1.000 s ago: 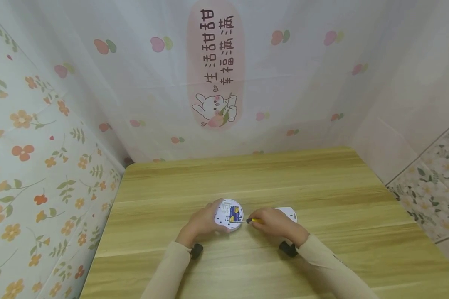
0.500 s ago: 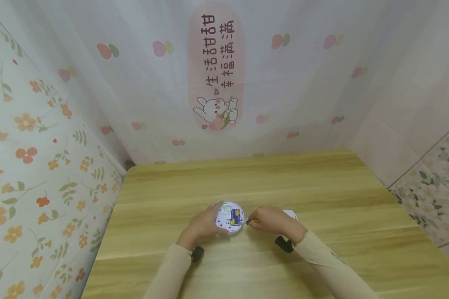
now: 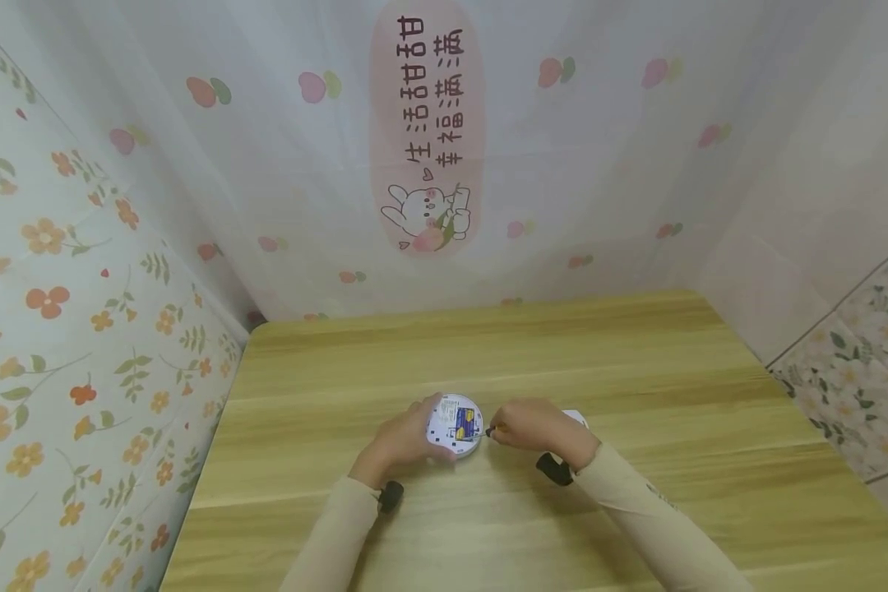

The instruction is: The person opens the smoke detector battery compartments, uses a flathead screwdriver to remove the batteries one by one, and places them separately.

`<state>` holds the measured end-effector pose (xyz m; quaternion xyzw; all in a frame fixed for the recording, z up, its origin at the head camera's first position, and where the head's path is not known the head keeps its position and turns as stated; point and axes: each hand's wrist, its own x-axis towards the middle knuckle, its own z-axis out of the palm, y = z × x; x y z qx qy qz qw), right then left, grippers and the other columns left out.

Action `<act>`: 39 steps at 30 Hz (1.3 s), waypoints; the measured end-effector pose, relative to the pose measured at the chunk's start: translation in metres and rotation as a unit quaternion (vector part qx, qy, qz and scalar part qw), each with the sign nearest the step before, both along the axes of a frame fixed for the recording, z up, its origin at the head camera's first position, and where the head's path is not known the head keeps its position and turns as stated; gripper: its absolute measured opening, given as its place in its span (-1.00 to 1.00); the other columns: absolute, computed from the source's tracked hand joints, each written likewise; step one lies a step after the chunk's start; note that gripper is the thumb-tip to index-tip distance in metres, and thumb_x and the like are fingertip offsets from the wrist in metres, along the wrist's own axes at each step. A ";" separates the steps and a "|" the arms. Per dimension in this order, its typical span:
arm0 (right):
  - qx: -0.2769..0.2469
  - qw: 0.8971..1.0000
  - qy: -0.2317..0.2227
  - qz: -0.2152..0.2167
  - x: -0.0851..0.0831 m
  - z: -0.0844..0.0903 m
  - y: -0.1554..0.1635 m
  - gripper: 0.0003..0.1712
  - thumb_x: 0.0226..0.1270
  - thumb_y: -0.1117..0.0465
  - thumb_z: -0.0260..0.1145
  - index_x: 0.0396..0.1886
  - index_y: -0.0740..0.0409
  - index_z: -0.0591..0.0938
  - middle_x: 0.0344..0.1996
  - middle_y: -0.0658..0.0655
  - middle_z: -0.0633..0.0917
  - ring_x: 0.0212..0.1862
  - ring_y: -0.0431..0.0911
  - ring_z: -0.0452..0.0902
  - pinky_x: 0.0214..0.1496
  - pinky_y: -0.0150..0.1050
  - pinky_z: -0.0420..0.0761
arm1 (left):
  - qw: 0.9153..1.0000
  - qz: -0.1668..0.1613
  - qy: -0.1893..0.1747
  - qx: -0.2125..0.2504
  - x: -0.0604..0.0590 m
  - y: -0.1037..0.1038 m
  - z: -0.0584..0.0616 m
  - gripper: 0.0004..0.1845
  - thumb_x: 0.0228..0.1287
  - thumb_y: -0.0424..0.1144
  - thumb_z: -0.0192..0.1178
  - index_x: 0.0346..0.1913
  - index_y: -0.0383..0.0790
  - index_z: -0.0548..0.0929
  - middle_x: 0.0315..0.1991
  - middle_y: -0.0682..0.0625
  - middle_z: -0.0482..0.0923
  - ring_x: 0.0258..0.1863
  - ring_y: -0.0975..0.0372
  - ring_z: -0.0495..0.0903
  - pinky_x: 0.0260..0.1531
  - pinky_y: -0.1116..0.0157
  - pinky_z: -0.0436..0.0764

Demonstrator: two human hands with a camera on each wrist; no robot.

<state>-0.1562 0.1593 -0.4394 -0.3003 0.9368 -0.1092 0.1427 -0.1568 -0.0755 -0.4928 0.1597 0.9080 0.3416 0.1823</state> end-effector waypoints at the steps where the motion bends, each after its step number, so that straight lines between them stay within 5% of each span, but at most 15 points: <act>1: 0.001 1.000 0.002 0.000 0.000 0.000 0.000 -0.80 0.28 0.14 0.26 -0.45 0.09 0.74 -0.60 -0.09 0.54 -0.56 -0.26 0.28 -0.53 -0.37 0.32 | 1.000 0.000 0.000 0.002 0.000 0.000 0.000 0.20 -0.17 0.10 0.52 0.52 -0.17 0.06 0.36 -0.29 0.31 0.21 -0.10 0.45 0.16 -0.14 0.45; 9: -0.006 1.000 0.006 0.007 0.000 0.004 0.000 -0.74 0.27 0.19 0.24 -0.64 0.03 0.56 -0.68 -0.11 0.37 -0.59 -0.27 0.17 -0.57 -0.40 0.17 | 1.000 0.007 -0.006 -0.001 -0.001 0.001 0.002 0.19 -0.15 0.09 0.51 0.52 -0.15 0.06 0.34 -0.30 0.33 0.17 -0.07 0.48 0.15 -0.11 0.47; 18: 0.029 0.999 0.030 -0.032 0.004 0.007 -0.011 -0.63 0.22 0.23 0.22 -0.78 0.03 0.42 -0.75 -0.08 0.30 -0.65 -0.22 0.14 -0.63 -0.36 0.13 | 1.000 0.002 -0.005 -0.015 -0.003 0.001 0.004 0.20 -0.16 0.08 0.51 0.52 -0.18 0.05 0.36 -0.33 0.30 0.21 -0.10 0.45 0.18 -0.12 0.44; 32: 0.046 0.988 0.139 -0.051 0.024 -0.004 -0.012 -0.70 0.23 0.18 0.32 -0.70 0.09 0.57 -0.74 -0.05 0.42 -0.66 -0.19 0.21 -0.68 -0.30 0.29 | 1.000 0.005 -0.002 -0.029 -0.002 0.002 0.004 0.20 -0.16 0.14 0.50 0.52 -0.15 0.06 0.35 -0.34 0.32 0.22 -0.14 0.46 0.17 -0.14 0.45; 39: 0.046 0.984 0.162 -0.053 0.030 -0.013 -0.008 -0.90 0.25 0.13 0.32 -0.37 0.02 0.72 -0.61 -0.03 0.57 -0.64 -0.17 0.28 -0.73 -0.22 0.33 | 1.000 0.002 0.001 -0.031 -0.003 0.002 0.003 0.19 -0.14 0.14 0.49 0.52 -0.15 0.05 0.36 -0.34 0.31 0.22 -0.16 0.45 0.17 -0.16 0.44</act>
